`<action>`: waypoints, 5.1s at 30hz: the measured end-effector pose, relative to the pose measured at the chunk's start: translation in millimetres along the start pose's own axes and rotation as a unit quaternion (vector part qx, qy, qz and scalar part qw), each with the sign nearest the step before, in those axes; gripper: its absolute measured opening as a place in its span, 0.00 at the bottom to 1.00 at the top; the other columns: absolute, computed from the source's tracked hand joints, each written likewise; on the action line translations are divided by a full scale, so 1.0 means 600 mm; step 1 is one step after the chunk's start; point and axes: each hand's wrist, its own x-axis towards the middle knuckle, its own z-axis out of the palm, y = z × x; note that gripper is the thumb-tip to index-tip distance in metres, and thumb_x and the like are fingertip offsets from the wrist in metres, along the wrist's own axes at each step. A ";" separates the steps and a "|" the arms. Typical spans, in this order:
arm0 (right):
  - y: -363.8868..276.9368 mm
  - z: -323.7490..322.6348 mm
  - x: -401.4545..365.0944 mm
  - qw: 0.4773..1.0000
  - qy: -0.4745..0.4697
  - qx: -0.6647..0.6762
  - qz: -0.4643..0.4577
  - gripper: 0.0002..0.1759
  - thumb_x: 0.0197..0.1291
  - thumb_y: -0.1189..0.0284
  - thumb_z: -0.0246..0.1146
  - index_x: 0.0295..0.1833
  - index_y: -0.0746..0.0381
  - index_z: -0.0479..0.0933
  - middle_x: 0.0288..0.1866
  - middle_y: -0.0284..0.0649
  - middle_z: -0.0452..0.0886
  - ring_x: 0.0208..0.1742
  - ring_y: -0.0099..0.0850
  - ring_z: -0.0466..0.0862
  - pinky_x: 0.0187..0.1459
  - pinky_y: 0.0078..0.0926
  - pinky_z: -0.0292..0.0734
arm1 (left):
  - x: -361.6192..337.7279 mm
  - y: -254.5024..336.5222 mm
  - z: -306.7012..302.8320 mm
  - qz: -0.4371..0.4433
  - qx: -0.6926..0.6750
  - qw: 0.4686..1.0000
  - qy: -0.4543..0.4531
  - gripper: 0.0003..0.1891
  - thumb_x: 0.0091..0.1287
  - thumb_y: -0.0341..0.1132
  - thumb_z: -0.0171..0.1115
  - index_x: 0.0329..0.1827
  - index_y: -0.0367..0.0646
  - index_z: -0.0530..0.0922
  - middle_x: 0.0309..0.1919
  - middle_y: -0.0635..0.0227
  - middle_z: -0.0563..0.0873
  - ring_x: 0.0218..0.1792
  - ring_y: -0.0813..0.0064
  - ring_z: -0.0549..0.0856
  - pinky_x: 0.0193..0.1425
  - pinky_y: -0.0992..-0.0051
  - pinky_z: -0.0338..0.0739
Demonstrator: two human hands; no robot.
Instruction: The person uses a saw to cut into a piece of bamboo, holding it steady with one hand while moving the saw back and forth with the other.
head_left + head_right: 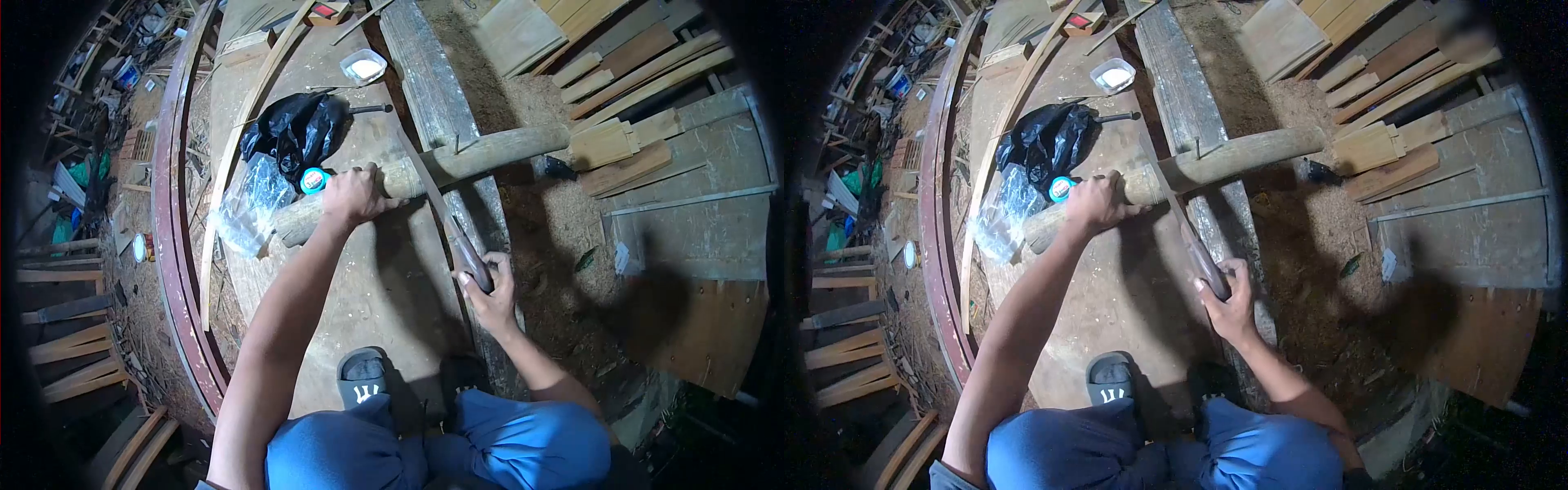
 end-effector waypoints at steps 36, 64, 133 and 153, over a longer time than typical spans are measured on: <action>0.036 -0.004 -0.005 0.978 -0.024 -0.186 0.087 0.37 0.82 0.54 0.53 0.17 0.63 0.69 0.12 0.36 0.70 0.16 0.31 0.73 0.24 0.36 0.63 | 0.009 0.002 0.009 -0.001 0.016 1.000 -0.020 0.41 0.51 0.64 0.81 0.61 0.48 0.76 0.44 0.52 0.90 0.44 0.48 0.92 0.46 0.54 0.87; 0.015 0.004 -0.009 0.970 -0.034 -0.237 0.042 0.37 0.83 0.54 0.52 0.17 0.62 0.67 0.12 0.31 0.68 0.16 0.24 0.69 0.22 0.31 0.58 | 0.006 0.003 0.013 -0.002 0.005 1.000 0.018 0.38 0.51 0.61 0.80 0.59 0.46 0.79 0.47 0.50 0.90 0.47 0.49 0.92 0.49 0.53 0.88; 0.050 0.037 0.093 0.993 -0.019 -0.054 0.106 0.34 0.82 0.56 0.56 0.19 0.64 0.69 0.15 0.31 0.70 0.18 0.21 0.68 0.24 0.29 0.59 | 0.021 -0.033 0.034 0.087 0.047 0.992 0.072 0.48 0.53 0.73 0.73 0.65 0.41 0.79 0.52 0.52 0.87 0.59 0.54 0.86 0.57 0.56 0.84; 0.007 0.063 0.144 0.982 -0.025 -0.173 0.066 0.37 0.82 0.52 0.54 0.17 0.60 0.67 0.12 0.29 0.67 0.14 0.20 0.67 0.20 0.25 0.56 | 0.021 -0.023 0.041 0.046 0.030 0.994 0.094 0.42 0.53 0.66 0.78 0.60 0.42 0.77 0.54 0.52 0.88 0.57 0.53 0.88 0.57 0.56 0.86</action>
